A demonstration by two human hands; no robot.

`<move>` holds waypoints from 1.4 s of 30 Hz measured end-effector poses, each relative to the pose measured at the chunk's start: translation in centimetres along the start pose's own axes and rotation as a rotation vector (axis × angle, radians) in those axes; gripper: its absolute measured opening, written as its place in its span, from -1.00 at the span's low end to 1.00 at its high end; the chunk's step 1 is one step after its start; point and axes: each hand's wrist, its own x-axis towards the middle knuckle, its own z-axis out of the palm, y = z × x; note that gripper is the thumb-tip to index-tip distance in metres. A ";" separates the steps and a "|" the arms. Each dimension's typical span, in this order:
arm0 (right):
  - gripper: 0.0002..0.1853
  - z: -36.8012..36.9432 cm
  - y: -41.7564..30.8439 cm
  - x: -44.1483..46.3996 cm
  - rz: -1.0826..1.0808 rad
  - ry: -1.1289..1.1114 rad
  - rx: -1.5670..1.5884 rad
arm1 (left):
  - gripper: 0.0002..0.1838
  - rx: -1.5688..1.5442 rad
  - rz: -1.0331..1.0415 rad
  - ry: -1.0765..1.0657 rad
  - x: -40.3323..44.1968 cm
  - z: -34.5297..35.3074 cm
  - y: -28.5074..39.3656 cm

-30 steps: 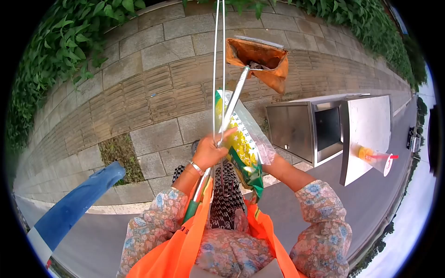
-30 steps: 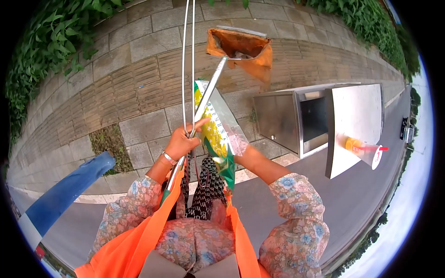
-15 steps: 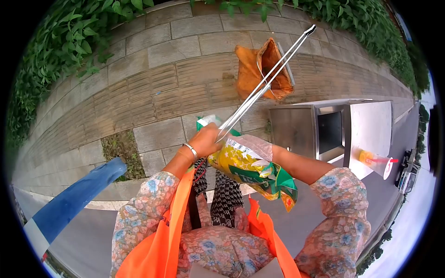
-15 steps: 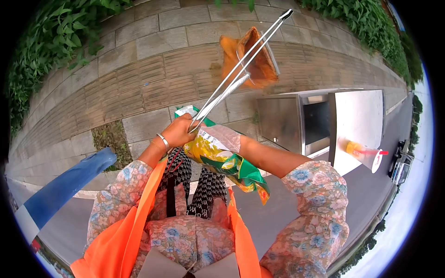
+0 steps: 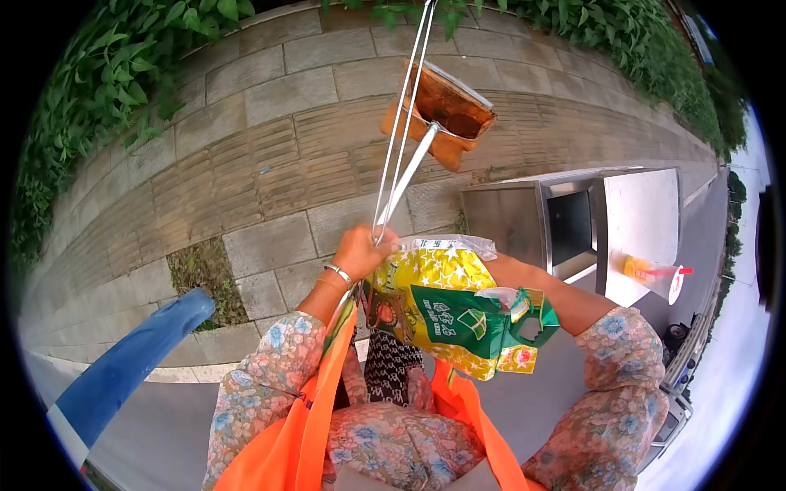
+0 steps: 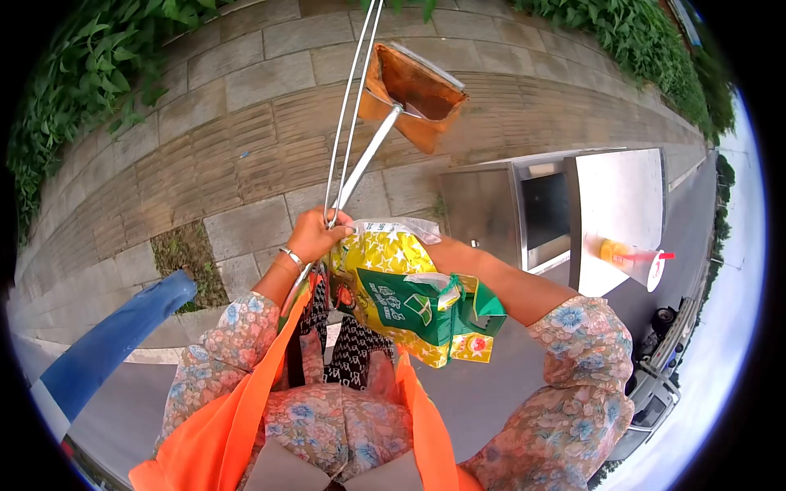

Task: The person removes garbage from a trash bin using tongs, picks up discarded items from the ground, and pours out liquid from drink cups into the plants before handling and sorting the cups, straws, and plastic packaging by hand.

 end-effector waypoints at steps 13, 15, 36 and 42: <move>-0.45 -5.8 -6.3 -0.6 -0.110 0.082 -0.257 | -0.76 0.075 0.173 0.182 0.8 -0.3 0.3; -0.42 -7.9 -8.5 -0.4 0.070 -0.037 -0.256 | -0.68 0.032 0.234 0.176 0.7 -0.4 0.2; -0.53 -7.0 -6.6 0.7 -0.100 0.238 -0.094 | -0.87 -0.275 -0.014 0.106 0.1 1.3 2.4; -0.46 -9.1 -7.7 -1.3 0.070 0.102 -0.026 | -0.82 -0.247 -0.082 0.141 0.7 0.1 1.6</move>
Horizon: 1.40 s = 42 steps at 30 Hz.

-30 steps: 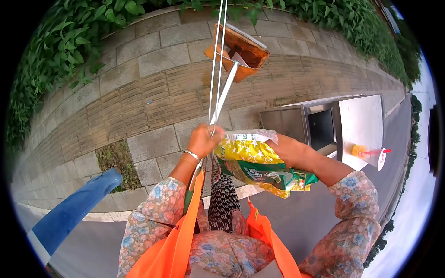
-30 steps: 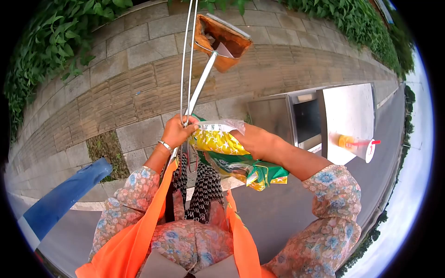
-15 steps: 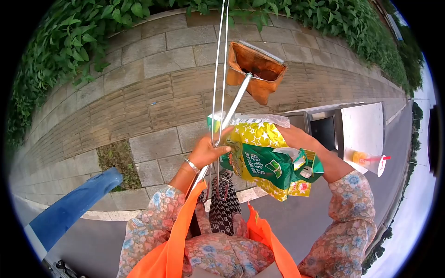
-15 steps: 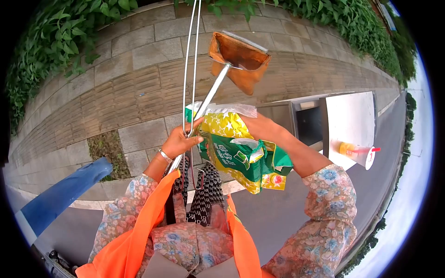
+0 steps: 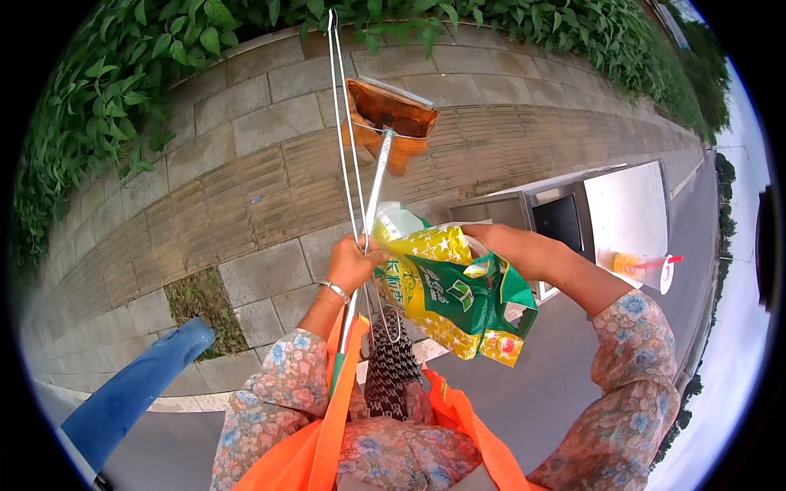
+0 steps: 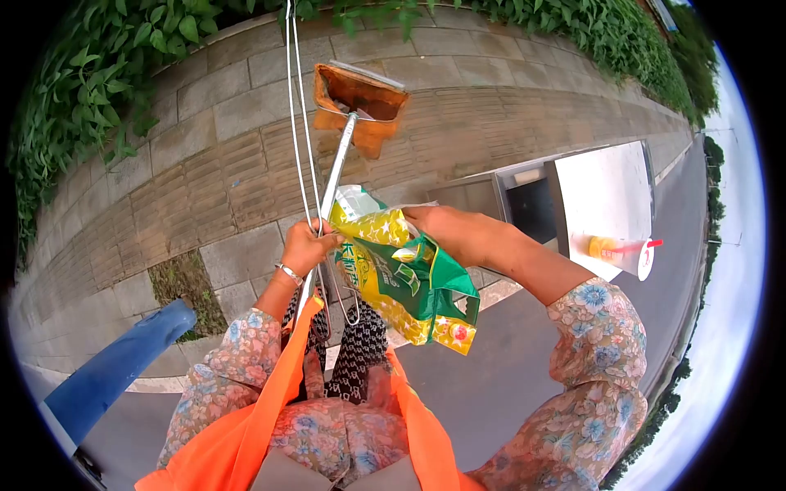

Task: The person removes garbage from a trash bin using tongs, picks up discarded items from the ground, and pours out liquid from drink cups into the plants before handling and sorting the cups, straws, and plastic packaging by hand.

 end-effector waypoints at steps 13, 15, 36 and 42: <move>-0.78 0.7 -1.1 0.6 -0.377 0.005 -0.620 | -0.90 0.068 0.133 0.106 1.4 -0.6 -1.4; -0.77 1.1 -1.5 0.6 -0.356 0.061 -0.497 | -0.90 0.083 0.168 0.088 2.0 -0.3 -2.8; -0.75 8.7 -0.2 4.0 -0.808 0.203 -0.568 | -0.95 0.338 0.190 -0.220 -2.1 -1.0 2.5; -0.74 7.4 -1.5 0.9 -0.646 0.204 -0.877 | -0.97 0.088 0.128 -0.115 -0.5 1.0 -0.8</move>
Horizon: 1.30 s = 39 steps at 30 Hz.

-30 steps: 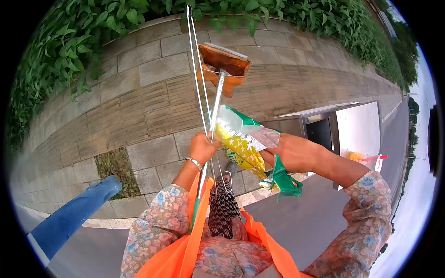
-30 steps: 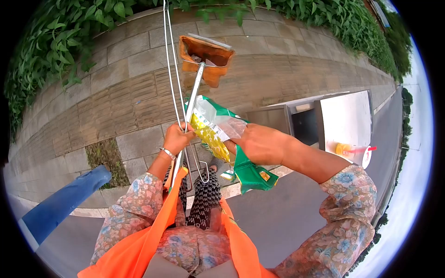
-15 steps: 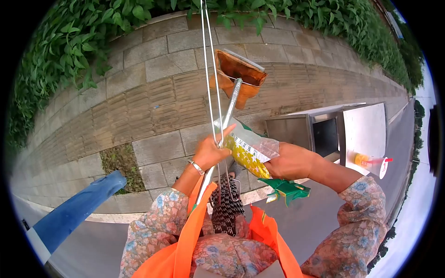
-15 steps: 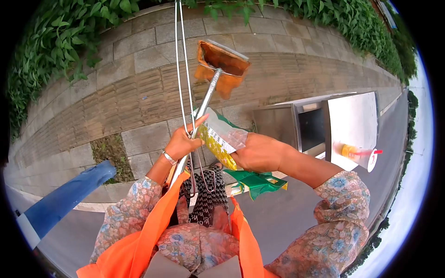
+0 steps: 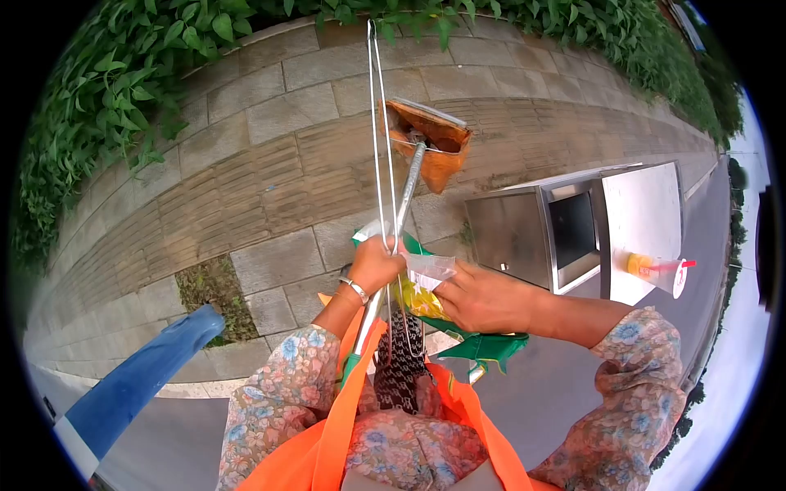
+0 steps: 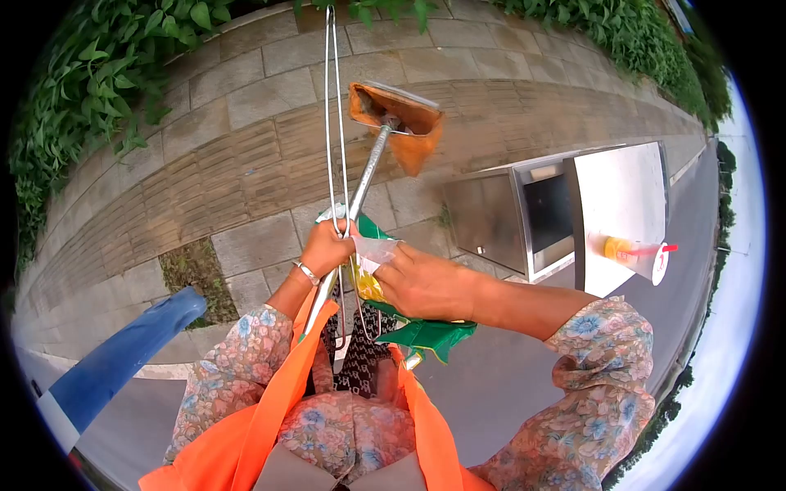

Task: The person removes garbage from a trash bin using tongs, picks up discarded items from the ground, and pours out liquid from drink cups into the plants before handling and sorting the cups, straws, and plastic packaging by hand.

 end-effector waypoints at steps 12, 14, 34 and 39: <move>-0.77 -0.2 0.7 1.1 0.291 -0.015 0.348 | -0.84 0.056 -0.120 0.095 0.9 -0.1 -1.2; -0.77 0.7 0.5 1.5 0.298 -0.037 0.286 | -0.84 0.056 -0.125 0.113 1.1 0.0 -1.4; -0.69 2.8 5.4 2.0 0.638 -0.018 0.232 | -0.51 0.007 0.022 -0.051 -1.3 -0.9 0.2; -0.71 1.8 4.2 1.6 0.637 -0.063 0.380 | -0.92 -0.020 -0.006 -0.018 0.4 -0.2 -0.4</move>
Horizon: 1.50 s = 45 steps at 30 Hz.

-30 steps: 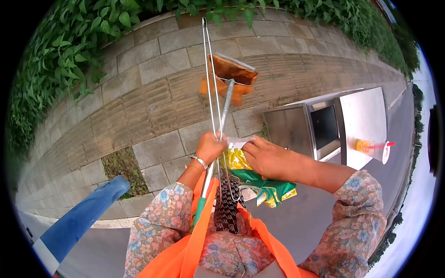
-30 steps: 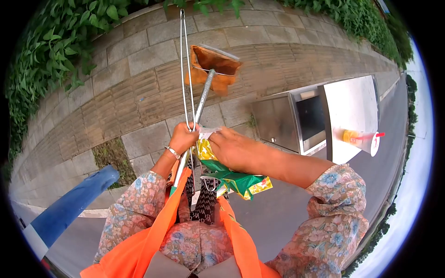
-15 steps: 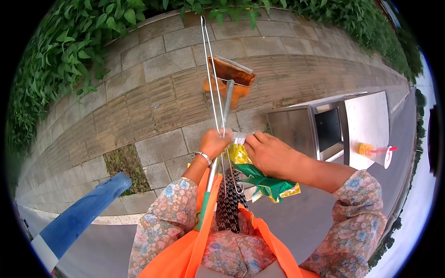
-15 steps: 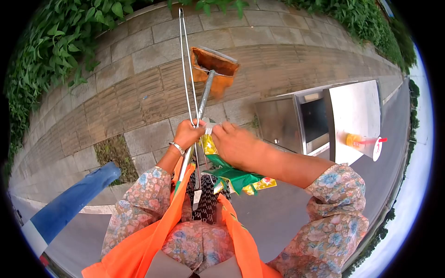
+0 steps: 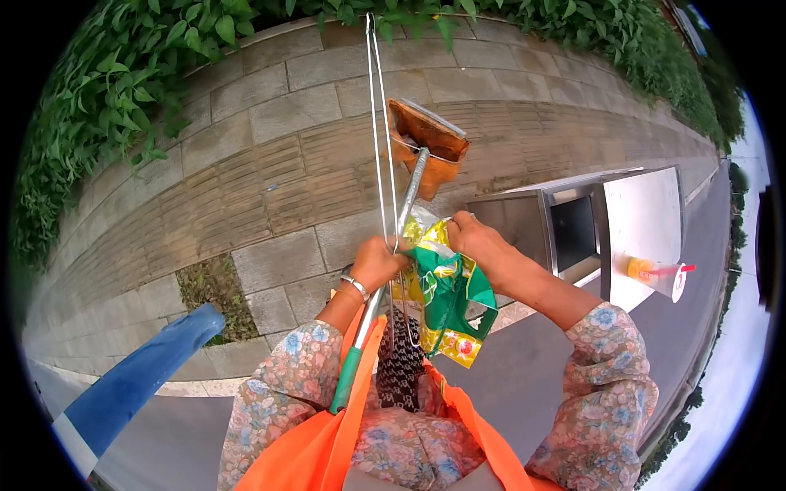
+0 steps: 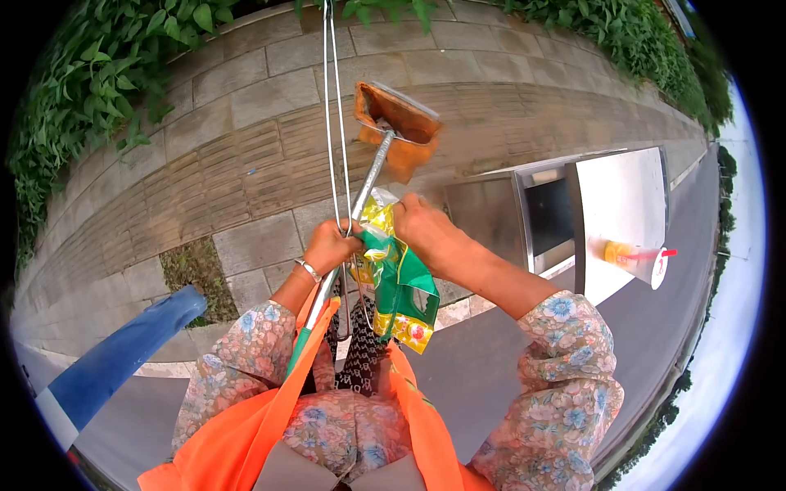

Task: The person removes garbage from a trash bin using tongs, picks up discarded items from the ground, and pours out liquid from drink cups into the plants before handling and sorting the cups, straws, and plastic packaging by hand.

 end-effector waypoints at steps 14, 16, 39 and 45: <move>-0.55 -2.7 2.5 -1.4 -0.382 0.254 -0.155 | -0.89 -0.050 -0.061 0.103 1.6 1.5 -0.1; -0.55 -3.4 2.8 -1.4 -0.298 0.245 -0.023 | -0.88 -0.012 -0.111 0.106 1.7 1.1 0.0; -0.60 -2.9 8.7 -0.5 -0.083 0.029 0.353 | -0.87 -0.088 -0.117 0.167 1.7 1.6 -0.8; -0.57 -2.0 9.3 -0.9 0.051 -0.012 0.366 | -0.89 -0.192 -0.142 0.142 1.3 1.5 -0.1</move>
